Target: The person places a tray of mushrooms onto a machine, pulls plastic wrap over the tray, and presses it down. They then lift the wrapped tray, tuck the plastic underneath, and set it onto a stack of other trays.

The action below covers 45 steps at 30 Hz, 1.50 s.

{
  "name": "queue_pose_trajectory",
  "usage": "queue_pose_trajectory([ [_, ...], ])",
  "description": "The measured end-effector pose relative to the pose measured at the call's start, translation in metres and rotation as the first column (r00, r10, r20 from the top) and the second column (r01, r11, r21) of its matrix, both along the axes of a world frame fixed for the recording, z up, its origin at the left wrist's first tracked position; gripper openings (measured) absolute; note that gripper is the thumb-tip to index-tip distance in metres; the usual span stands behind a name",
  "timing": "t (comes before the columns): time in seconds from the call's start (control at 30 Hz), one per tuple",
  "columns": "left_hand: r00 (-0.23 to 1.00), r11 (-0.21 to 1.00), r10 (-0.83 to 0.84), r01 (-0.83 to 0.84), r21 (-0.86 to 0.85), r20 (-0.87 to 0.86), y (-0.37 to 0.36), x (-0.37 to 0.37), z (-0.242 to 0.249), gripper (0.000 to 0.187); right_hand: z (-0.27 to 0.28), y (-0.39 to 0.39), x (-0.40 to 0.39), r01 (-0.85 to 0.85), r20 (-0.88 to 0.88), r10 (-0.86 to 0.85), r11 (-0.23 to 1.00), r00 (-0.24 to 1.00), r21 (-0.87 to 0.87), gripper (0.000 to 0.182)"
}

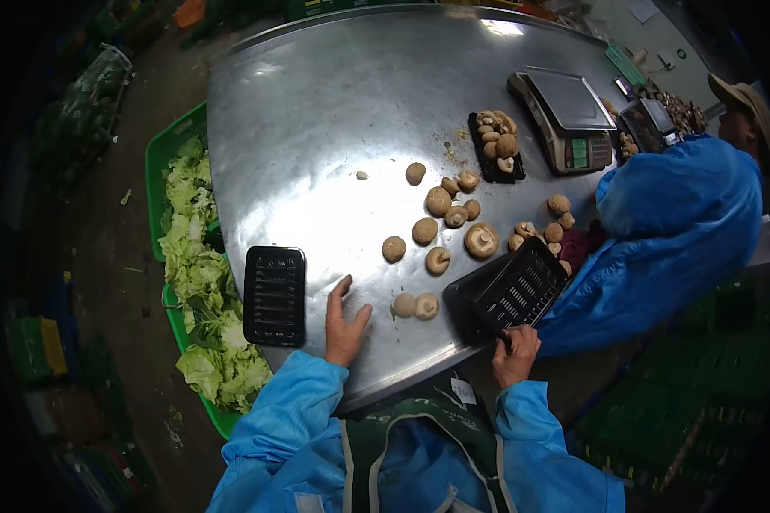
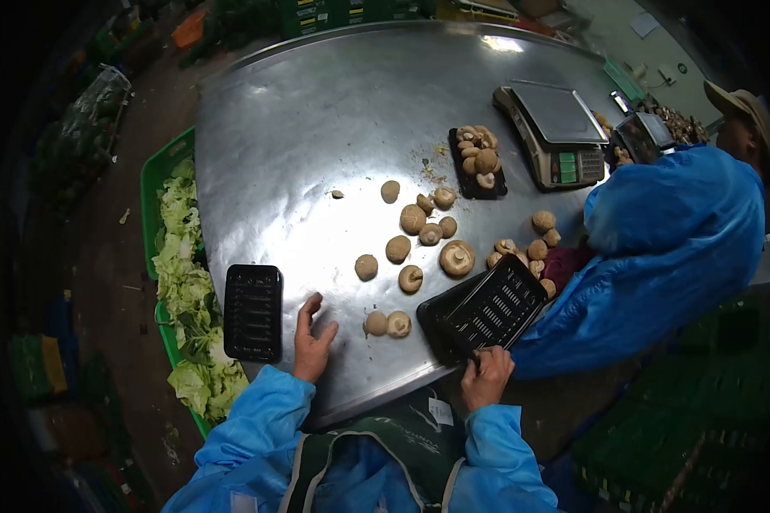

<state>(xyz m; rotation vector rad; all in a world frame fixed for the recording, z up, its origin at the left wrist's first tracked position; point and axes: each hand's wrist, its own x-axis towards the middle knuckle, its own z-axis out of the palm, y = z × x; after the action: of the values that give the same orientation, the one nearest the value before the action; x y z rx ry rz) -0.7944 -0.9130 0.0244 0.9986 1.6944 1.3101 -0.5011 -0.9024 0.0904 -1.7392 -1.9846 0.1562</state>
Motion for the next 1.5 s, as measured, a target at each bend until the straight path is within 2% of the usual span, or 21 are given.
queue_pose_trajectory([
  [0.07, 0.997, 0.997, -0.076, 0.076, 0.012, -0.024, -0.002, 0.006, -0.002, 0.057, 0.000, -0.003, -0.002, -0.014, -0.004, 0.013, 1.000, 1.000, -0.019, 0.019],
  [0.13, 0.983, 0.997, -0.057, 0.064, 0.036, -0.176, -0.002, -0.012, 0.001, 0.058, 0.001, -0.005, -0.009, -0.056, 0.018, 0.057, 0.997, 0.998, -0.060, 0.022],
  [0.17, 0.872, 0.999, 0.051, -0.041, 0.030, -0.487, -0.003, -0.030, 0.001, 0.059, 0.000, -0.005, -0.013, -0.098, 0.018, 0.100, 0.993, 0.995, -0.066, 0.024],
  [0.2, 0.653, 0.989, 0.131, -0.139, 0.052, -0.746, -0.004, -0.051, 0.001, 0.060, 0.002, -0.005, -0.018, -0.092, 0.039, 0.097, 0.990, 0.995, -0.109, 0.026],
  [0.27, 0.540, 0.946, 0.234, -0.317, 0.062, -0.809, -0.010, -0.105, 0.003, 0.061, 0.000, -0.004, -0.025, -0.083, 0.061, 0.092, 0.988, 0.994, -0.129, 0.031],
  [0.33, 0.538, 0.924, 0.234, -0.383, 0.012, -0.810, -0.026, -0.151, -0.025, 0.060, 0.001, -0.002, -0.026, -0.073, 0.066, 0.082, 0.990, 0.994, -0.122, 0.031],
  [0.4, 0.688, 0.927, 0.174, -0.355, -0.118, -0.705, -0.039, -0.169, -0.040, 0.058, 0.001, -0.004, -0.025, -0.111, 0.021, 0.115, 0.984, 0.993, -0.136, 0.026],
  [0.47, 0.634, 0.939, 0.089, -0.310, -0.147, -0.768, -0.045, -0.162, -0.032, 0.049, 0.000, -0.005, -0.025, -0.096, -0.003, 0.096, 0.991, 0.995, -0.089, 0.021],
  [0.6, 0.878, 0.949, 0.168, -0.267, -0.168, -0.448, -0.053, -0.168, -0.061, 0.032, -0.004, -0.008, -0.023, -0.064, -0.055, 0.063, 0.998, 0.996, -0.015, 0.018],
  [0.63, 0.869, 0.954, 0.173, -0.265, -0.140, -0.465, -0.055, -0.176, -0.071, 0.026, -0.003, -0.009, -0.023, -0.048, -0.067, 0.047, 0.999, 0.997, -0.007, 0.018],
  [0.67, 0.939, 0.957, 0.191, -0.243, -0.157, -0.286, -0.046, -0.164, -0.032, 0.022, -0.002, -0.009, -0.024, -0.035, -0.084, 0.035, 0.999, 0.996, 0.001, 0.017],
  [0.73, 0.972, 0.967, 0.237, -0.236, -0.094, -0.001, -0.034, -0.167, -0.021, 0.021, -0.004, -0.009, -0.024, -0.014, -0.122, 0.015, 1.000, 0.992, 0.010, 0.017],
  [0.9, 0.980, 0.999, -0.032, 0.033, -0.006, 0.196, 0.041, -0.100, 0.088, 0.019, 0.007, -0.005, -0.032, -0.026, -0.170, 0.012, 0.996, 0.985, -0.079, 0.016],
  [1.0, 0.972, 0.974, -0.227, 0.226, 0.022, 0.053, 0.074, -0.065, 0.092, 0.018, 0.003, -0.006, -0.030, -0.064, -0.194, 0.037, 0.989, 0.980, -0.134, 0.020],
  [1.1, 0.984, 0.983, -0.178, 0.176, 0.049, 0.033, 0.088, -0.067, 0.070, 0.020, 0.013, 0.002, -0.029, -0.095, -0.212, 0.066, 0.987, 0.975, -0.129, 0.025],
  [1.17, 0.947, 0.998, -0.035, 0.018, -0.054, -0.320, 0.087, -0.096, 0.046, 0.028, 0.031, 0.014, -0.032, -0.099, -0.259, 0.063, 0.987, 0.964, -0.126, 0.024],
  [1.27, 0.826, 0.988, 0.068, -0.136, -0.080, -0.559, 0.076, -0.128, 0.006, 0.031, 0.047, 0.059, -0.037, -0.290, -0.332, 0.235, 0.948, 0.914, -0.128, 0.024],
  [1.37, 0.772, 0.964, 0.189, -0.264, -0.035, -0.607, 0.078, -0.126, -0.025, 0.027, 0.044, 0.120, -0.067, -0.481, -0.226, 0.437, 0.851, 0.871, -0.208, 0.043],
  [1.4, 0.781, 0.947, 0.110, -0.271, -0.174, -0.615, 0.080, -0.125, -0.031, 0.027, 0.030, 0.142, -0.080, -0.532, -0.177, 0.501, 0.797, 0.847, -0.286, 0.053],
  [1.47, 0.767, 0.961, 0.187, -0.273, -0.049, -0.614, 0.078, -0.111, -0.044, 0.042, 0.007, 0.171, -0.106, -0.459, -0.014, 0.541, 0.699, 0.841, -0.548, 0.070],
  [1.5, 0.635, 0.923, 0.168, -0.371, -0.107, -0.754, 0.076, -0.086, -0.012, 0.056, -0.003, 0.175, -0.114, -0.467, -0.010, 0.556, 0.688, 0.831, -0.555, 0.070],
])
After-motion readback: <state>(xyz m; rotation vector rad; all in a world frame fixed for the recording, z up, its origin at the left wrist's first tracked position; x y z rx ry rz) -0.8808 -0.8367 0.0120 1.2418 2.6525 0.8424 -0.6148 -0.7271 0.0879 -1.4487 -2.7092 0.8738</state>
